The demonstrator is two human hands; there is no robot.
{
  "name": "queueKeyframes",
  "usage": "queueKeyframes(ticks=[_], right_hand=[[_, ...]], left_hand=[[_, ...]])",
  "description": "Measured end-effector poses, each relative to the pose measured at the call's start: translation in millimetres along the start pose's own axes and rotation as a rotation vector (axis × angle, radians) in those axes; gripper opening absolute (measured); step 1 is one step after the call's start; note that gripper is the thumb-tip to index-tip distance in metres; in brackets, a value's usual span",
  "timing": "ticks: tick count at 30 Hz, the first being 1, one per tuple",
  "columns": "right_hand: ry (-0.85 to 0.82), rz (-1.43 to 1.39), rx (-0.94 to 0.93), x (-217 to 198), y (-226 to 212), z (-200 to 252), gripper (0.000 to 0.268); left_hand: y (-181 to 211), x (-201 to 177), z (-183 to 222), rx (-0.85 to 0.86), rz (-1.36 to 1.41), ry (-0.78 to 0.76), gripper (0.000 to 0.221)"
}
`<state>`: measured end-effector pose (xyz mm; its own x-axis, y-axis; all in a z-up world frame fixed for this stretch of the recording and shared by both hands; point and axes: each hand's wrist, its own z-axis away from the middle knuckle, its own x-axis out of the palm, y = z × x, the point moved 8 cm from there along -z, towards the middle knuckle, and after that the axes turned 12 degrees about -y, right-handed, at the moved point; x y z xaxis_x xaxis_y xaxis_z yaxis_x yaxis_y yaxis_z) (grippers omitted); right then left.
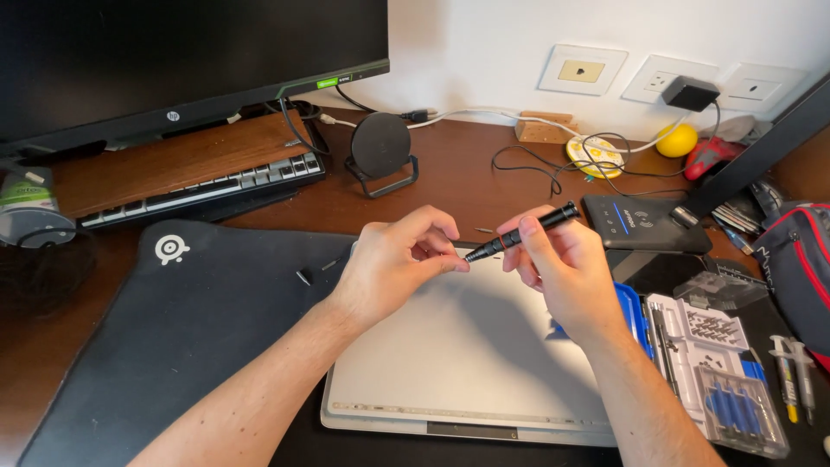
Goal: Using a precision screwdriver to remove screws from the bottom of a laptop to open the case for repair.
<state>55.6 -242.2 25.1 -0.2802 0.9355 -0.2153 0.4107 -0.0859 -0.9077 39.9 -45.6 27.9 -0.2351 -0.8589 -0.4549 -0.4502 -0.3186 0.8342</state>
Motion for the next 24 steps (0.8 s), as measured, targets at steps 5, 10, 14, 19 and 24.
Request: queueKeyframes(ticks=[5, 10, 14, 19, 24], right_hand=[[-0.036, 0.039, -0.044, 3.8, -9.9, -0.5, 0.025], [-0.019, 0.009, 0.040, 4.2, 1.3, 1.2, 0.025], [0.062, -0.103, 0.104, 5.0, -3.1, 2.6, 0.027], [0.001, -0.015, -0.009, 2.2, -3.9, 0.8, 0.025], [0.005, 0.007, -0.048, 3.7, -5.9, 1.1, 0.023]], left_hand=[[-1.9, -0.6, -1.7, 0.021, 0.014, -0.059, 0.020], [18.1, -3.6, 2.3, 0.274, -0.342, -0.023, 0.009], [31.1, -0.7, 10.4, 0.435, -0.493, 0.064, 0.009], [34.8, -3.8, 10.2, 0.377, -0.385, 0.092, 0.015], [21.8, -0.7, 4.0, 0.236, -0.201, 0.034, 0.015]])
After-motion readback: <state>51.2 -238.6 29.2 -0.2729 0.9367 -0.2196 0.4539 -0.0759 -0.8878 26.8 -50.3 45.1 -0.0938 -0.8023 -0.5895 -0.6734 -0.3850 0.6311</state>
